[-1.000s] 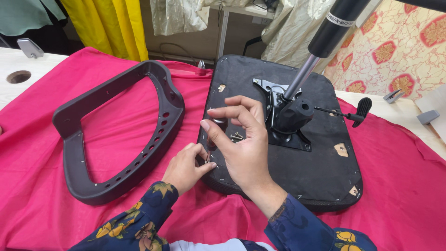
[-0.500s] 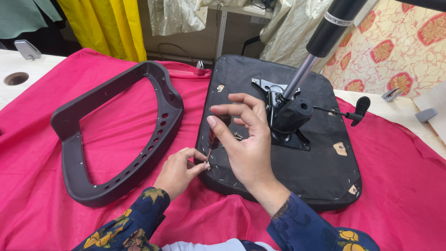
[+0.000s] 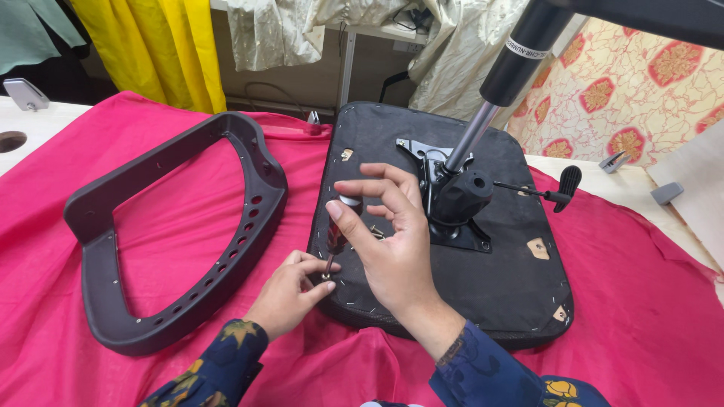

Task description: The person uses a screwdriver to tighten screws into the underside of an overturned chair seat, securing the seat to its metal base. The person works methodically across multiple screw locations on the chair base.

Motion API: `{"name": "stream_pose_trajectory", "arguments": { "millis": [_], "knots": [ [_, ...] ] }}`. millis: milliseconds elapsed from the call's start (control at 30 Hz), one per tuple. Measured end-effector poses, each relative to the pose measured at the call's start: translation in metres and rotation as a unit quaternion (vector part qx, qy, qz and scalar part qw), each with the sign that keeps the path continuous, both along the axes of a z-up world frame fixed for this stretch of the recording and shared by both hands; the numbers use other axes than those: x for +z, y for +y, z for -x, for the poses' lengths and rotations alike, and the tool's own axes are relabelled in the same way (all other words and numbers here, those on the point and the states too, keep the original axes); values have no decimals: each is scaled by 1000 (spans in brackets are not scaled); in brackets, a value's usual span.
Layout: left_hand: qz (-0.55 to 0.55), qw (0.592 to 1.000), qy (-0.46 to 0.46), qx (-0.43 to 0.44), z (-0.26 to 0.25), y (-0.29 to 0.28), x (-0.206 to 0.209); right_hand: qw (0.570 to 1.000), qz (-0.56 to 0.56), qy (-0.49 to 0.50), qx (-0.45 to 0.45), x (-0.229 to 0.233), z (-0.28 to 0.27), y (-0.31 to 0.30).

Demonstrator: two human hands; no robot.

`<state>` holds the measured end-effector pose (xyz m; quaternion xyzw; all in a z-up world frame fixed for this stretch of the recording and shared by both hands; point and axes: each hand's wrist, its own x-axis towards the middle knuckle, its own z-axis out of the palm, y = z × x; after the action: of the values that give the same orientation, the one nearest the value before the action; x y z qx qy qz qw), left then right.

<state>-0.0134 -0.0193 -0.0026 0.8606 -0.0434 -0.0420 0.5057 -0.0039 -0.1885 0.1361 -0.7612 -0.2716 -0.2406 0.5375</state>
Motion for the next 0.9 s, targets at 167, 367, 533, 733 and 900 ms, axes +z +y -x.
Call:
{"name": "stream_pose_trajectory", "arguments": {
  "millis": [167, 367, 533, 733, 900],
  "knots": [
    [83, 995, -16, -44, -12, 19, -14, 991, -72, 98, 52, 2, -7, -4],
    [0, 997, 58, 48, -10, 8, 3, 955, -145, 237, 100, 2, -1, -5],
    [-61, 994, 31, 88, -1, -10, 16, 1000, 14, 2, -23, 0, 1, -2],
    [-34, 999, 4, 39, 3, -9, 5, 982, -122, 137, 48, -3, 2, -5],
    [45, 998, 27, -18, -9, 9, -12, 986, -85, 140, 41, 1, 7, -10]
  ]
}}
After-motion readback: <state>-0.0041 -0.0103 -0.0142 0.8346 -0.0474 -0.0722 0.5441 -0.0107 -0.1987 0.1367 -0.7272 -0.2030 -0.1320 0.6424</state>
